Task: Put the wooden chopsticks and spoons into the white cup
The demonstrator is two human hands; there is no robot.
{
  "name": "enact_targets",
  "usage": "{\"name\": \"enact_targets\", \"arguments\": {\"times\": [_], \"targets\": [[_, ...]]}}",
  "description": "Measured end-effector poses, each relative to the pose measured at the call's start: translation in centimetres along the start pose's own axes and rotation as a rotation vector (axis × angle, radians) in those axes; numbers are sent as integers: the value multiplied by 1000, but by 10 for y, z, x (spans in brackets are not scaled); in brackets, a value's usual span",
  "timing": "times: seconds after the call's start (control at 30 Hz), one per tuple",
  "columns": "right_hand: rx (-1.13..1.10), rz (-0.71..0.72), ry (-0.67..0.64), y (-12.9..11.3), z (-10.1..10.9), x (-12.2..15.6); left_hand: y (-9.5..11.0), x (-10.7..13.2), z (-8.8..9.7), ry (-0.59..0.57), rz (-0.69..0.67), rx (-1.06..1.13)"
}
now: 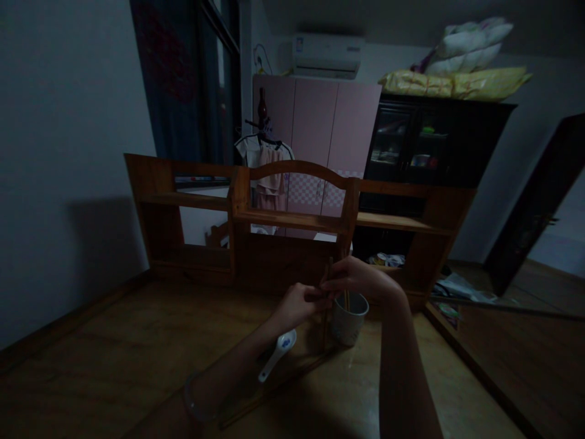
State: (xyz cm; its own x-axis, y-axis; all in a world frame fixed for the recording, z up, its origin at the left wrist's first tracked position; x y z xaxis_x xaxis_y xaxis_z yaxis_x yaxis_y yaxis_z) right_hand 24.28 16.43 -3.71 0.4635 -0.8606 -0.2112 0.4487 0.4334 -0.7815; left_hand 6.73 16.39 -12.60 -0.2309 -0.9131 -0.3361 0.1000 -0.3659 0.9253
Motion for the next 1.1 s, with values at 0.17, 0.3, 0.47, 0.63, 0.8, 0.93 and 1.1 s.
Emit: {"name": "enact_targets", "arguments": {"times": [0.17,0.3,0.47,0.63,0.8,0.93,1.1], "targets": [[-14,12,-14,-1,-1,-1,1,0,0,-11,5,37],[4,25,15,-3,-3,-2,1,0,1,-13,-6,36],[15,88,124,-4,-1,-4,4,-1,2,25,-45,-18],[11,172,308,-12,4,-3,3,-2,2,10,-32,8],[-2,194,305,-15,5,-1,0,-2,4,23,-69,-44],[-47,130,192,-8,1,0,3,0,3,32,-77,-89],[-39,200,271,-22,3,5,1,0,3,18,-72,-86]]}}
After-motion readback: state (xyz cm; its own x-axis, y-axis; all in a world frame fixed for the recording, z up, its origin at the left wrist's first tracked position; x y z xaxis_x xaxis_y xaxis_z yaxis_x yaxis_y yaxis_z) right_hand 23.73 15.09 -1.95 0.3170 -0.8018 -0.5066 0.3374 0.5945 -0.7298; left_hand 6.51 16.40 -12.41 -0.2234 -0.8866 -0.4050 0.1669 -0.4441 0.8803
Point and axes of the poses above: each hand's wrist, its own x-axis away from the middle knuckle, its own z-axis out of the back of the hand, y = z × x, the point moved 1 cm from there along -x, towards the middle knuckle, and after that the axes turned 14 degrees about y, right-handed, at the moved point
